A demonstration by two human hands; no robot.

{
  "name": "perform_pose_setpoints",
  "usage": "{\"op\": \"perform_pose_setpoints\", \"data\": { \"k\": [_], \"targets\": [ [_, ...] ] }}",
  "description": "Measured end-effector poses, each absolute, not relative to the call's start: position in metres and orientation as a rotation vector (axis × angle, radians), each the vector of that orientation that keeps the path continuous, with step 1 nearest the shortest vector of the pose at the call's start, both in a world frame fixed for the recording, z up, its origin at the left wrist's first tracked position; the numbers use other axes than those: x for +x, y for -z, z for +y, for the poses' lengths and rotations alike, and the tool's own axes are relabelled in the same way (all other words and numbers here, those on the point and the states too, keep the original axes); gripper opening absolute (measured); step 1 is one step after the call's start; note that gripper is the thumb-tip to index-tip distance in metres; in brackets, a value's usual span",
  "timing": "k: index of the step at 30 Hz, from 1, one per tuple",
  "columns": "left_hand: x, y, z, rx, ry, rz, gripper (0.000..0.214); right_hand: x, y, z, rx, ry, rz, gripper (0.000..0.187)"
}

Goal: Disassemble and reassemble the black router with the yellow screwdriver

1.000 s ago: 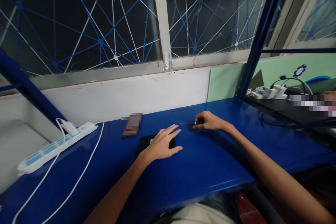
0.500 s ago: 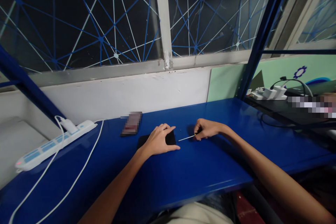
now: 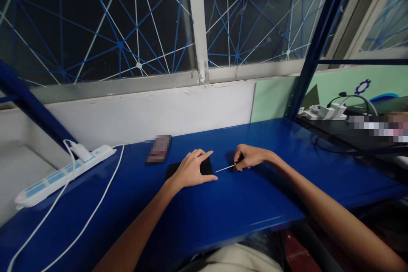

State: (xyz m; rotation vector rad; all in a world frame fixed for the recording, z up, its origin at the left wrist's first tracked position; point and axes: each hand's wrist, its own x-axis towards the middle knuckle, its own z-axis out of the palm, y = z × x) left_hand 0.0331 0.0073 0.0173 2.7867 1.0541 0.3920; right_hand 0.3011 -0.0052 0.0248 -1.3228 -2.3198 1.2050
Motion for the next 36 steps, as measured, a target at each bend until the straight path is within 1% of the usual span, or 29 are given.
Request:
{"op": "perform_pose_setpoints", "data": {
  "k": [7, 11, 14, 17, 19, 24, 29, 36],
  "targets": [
    [0.033, -0.015, 0.009, 2.797, -0.366, 1.064, 0.083, 0.302, -0.020, -0.003, -1.294, -1.199, -2.342, 0.015],
    [0.033, -0.015, 0.008, 2.812, -0.362, 1.061, 0.083, 0.303, -0.021, -0.004, -1.238, -1.199, -2.354, 0.027],
    [0.033, -0.017, 0.008, 2.828, -0.367, 1.077, 0.081, 0.304, -0.024, -0.004, -1.207, -1.309, -2.272, 0.037],
    [0.030, -0.018, 0.010, 2.832, -0.379, 1.119, 0.081, 0.305, -0.026, -0.005, -1.194, -1.432, -2.203, 0.034],
    [0.029, -0.017, 0.011, 2.841, -0.386, 1.132, 0.080, 0.305, -0.027, -0.005, -1.165, -1.437, -2.199, 0.031],
    [0.026, -0.012, 0.014, 2.898, -0.436, 1.097, 0.075, 0.302, -0.021, -0.007, -1.157, -1.424, -2.164, 0.036],
    [0.024, -0.009, 0.015, 2.919, -0.479, 1.092, 0.073, 0.298, -0.014, -0.006, -1.066, -1.227, -2.195, 0.034],
    [0.024, -0.009, 0.016, 2.927, -0.481, 1.111, 0.073, 0.296, -0.008, -0.006, -1.145, -0.735, -2.315, 0.030]
  ]
}}
